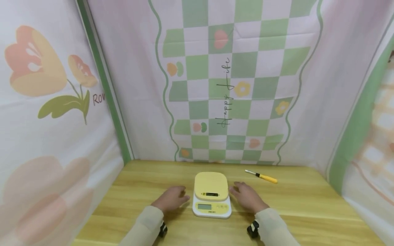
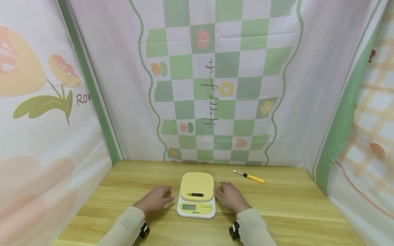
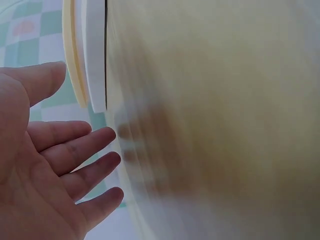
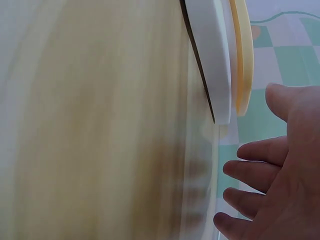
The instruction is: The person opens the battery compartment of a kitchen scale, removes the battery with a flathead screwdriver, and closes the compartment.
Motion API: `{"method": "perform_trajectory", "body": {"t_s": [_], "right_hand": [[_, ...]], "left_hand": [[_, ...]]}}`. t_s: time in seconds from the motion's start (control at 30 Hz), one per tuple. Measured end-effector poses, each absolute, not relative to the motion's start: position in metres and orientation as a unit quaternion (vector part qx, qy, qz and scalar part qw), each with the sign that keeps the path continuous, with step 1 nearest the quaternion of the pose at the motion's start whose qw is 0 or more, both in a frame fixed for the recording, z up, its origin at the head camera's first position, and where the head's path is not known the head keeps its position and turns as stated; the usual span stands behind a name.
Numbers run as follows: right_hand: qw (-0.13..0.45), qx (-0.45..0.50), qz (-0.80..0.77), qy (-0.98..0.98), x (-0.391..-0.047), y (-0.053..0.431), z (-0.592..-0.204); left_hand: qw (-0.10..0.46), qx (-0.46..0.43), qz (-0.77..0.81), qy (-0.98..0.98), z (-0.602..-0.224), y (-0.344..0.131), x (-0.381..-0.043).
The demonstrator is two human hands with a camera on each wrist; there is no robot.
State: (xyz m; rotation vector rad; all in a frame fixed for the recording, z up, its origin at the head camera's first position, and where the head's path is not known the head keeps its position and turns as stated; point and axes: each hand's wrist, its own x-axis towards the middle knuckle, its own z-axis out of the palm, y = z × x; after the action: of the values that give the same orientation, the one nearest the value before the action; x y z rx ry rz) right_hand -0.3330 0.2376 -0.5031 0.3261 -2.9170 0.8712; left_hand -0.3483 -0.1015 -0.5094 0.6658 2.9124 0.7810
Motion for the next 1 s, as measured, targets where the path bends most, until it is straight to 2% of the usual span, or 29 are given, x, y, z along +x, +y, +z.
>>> {"method": "perform_trajectory", "body": {"t_s": [0.4, 1.0], "right_hand": [[0.018, 0.100, 0.304, -0.947, -0.339, 0.224, -0.504], [0.001, 0.107, 0.296, -0.949, -0.340, 0.216, -0.503]], "left_hand": [[0.072, 0.206, 0.311, 0.925, -0.514, -0.086, -0.358], [0.066, 0.246, 0.301, 0.919, -0.510, -0.066, -0.356]]}}
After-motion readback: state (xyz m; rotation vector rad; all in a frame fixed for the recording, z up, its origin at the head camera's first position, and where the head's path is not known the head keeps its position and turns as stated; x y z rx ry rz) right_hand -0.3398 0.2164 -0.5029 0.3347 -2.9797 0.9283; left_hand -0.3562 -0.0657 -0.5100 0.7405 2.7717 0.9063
